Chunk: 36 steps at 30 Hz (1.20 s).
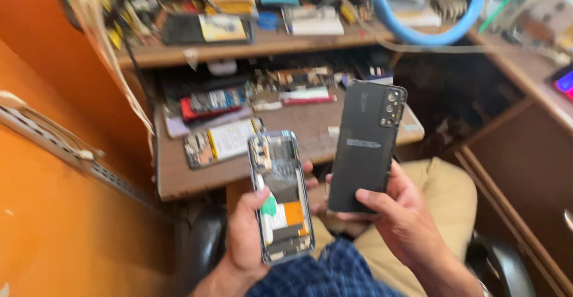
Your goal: The person removes a screen protector from a smartphone and then uses a metal tool to pry open the device's frame. They work on separating the screen assembly from the body of the phone.
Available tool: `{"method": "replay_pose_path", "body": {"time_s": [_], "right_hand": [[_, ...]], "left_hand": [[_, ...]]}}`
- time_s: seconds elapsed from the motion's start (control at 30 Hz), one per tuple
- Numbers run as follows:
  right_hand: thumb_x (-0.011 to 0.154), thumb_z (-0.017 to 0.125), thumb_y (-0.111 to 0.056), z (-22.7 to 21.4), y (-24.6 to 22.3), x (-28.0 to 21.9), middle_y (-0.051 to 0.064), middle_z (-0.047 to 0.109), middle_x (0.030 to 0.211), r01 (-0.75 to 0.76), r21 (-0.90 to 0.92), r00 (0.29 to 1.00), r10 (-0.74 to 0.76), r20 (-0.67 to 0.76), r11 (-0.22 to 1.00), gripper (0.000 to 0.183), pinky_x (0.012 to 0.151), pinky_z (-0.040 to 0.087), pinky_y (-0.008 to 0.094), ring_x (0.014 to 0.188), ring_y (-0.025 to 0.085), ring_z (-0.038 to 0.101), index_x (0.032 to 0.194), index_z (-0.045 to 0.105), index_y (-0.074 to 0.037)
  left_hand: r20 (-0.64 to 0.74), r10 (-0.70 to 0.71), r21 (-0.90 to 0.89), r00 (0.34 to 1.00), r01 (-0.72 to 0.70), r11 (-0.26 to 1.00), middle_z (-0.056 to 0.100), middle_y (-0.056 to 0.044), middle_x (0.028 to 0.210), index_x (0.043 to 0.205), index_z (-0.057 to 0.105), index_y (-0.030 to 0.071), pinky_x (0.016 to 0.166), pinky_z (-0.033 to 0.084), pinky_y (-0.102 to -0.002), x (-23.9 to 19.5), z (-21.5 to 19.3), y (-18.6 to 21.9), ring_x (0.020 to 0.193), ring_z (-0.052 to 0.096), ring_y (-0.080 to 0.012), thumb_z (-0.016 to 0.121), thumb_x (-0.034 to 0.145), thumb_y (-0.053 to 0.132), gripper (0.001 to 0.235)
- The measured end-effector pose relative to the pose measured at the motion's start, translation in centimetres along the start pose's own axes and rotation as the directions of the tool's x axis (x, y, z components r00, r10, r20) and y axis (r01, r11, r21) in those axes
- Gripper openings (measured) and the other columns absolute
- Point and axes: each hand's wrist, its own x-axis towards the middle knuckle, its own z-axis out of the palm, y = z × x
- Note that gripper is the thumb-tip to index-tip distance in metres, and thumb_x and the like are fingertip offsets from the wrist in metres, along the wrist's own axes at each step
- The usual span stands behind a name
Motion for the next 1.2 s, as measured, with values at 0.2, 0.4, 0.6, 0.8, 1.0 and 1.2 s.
{"method": "replay_pose_path", "body": {"time_s": [0.2, 0.4, 0.6, 0.8, 1.0, 1.2], "right_hand": [[0.090, 0.064, -0.007, 0.9, -4.6, 2.8, 0.013, 0.070, 0.105, 0.147, -0.003, 0.989, -0.147, 0.010, 0.989, 0.052, 0.052, 0.056, 0.029, 0.076, 0.017, 0.068, 0.141, 0.054, 0.000], [0.095, 0.064, -0.009, 0.9, -10.0, 9.3, 0.008, 0.069, 0.096, 0.340, -0.085, 0.939, -0.334, 0.080, 0.937, 0.040, 0.046, 0.052, 0.027, 0.054, 0.015, 0.060, 0.134, 0.057, -0.004], [0.104, 0.060, -0.010, 0.1, -14.5, 22.6, 0.006, 0.062, 0.100, 0.395, -0.085, 0.910, -0.377, 0.173, 0.915, 0.016, 0.063, 0.055, 0.033, 0.067, 0.017, 0.059, 0.118, 0.057, -0.002], [0.104, 0.060, -0.012, -0.8, -8.9, 24.7, 0.009, 0.064, 0.101, 0.164, -0.772, 0.981, -0.181, 0.064, 0.614, 0.020, 0.064, 0.056, 0.033, 0.069, 0.019, 0.062, 0.119, 0.058, 0.000], [0.103, 0.060, -0.013, -1.7, -5.0, 25.9, 0.012, 0.065, 0.102, 0.094, -0.971, 0.995, -0.038, 0.088, 0.219, 0.023, 0.065, 0.057, 0.034, 0.071, 0.021, 0.064, 0.121, 0.059, 0.001], [0.102, 0.060, -0.015, -3.2, -3.1, 24.5, 0.015, 0.067, 0.103, 0.073, -0.977, 0.995, -0.087, 0.057, 0.201, 0.027, 0.066, 0.059, 0.035, 0.072, 0.022, 0.067, 0.123, 0.060, 0.002]], "left_hand": [[0.055, 0.016, 0.000, 0.998, -0.016, 1.000, 0.053, -0.019, 0.150, 0.152, 0.039, -0.002, 0.101, 0.054, -0.049, 0.5, -1.0, -0.2, 0.131, 0.056, -0.0331, 0.041, 0.093, 0.032, 0.068], [0.066, 0.007, -0.019, 0.998, -0.005, 1.000, 0.052, -0.019, 0.151, 0.153, 0.039, 0.000, 0.101, 0.054, -0.050, 0.5, -0.9, -0.3, 0.131, 0.056, -0.0328, 0.041, 0.093, 0.034, 0.068], [0.136, 0.032, -0.007, 0.990, -0.031, 0.999, 0.048, -0.020, 0.154, 0.154, 0.038, -0.002, 0.106, 0.053, -0.049, -0.3, -0.1, 0.0, 0.135, 0.053, -0.0304, 0.038, 0.101, 0.042, 0.069], [0.176, 0.035, 0.006, 0.984, -0.037, 0.999, 0.048, -0.023, 0.153, 0.157, 0.038, 0.000, 0.104, 0.055, -0.049, -0.3, 0.6, 1.0, 0.131, 0.055, -0.0297, 0.032, 0.107, 0.058, 0.077], [0.200, 0.038, -0.052, 0.979, -0.028, 0.998, 0.047, -0.022, 0.156, 0.160, 0.036, 0.000, 0.103, 0.055, -0.049, -0.1, -0.1, 1.3, 0.133, 0.056, -0.0292, 0.032, 0.108, 0.063, 0.081], [0.210, 0.009, -0.054, 0.978, 0.003, 0.999, 0.045, -0.023, 0.158, 0.163, 0.033, 0.001, 0.106, 0.055, -0.050, -0.1, -0.3, 1.2, 0.135, 0.055, -0.0292, 0.032, 0.107, 0.064, 0.084]]}}
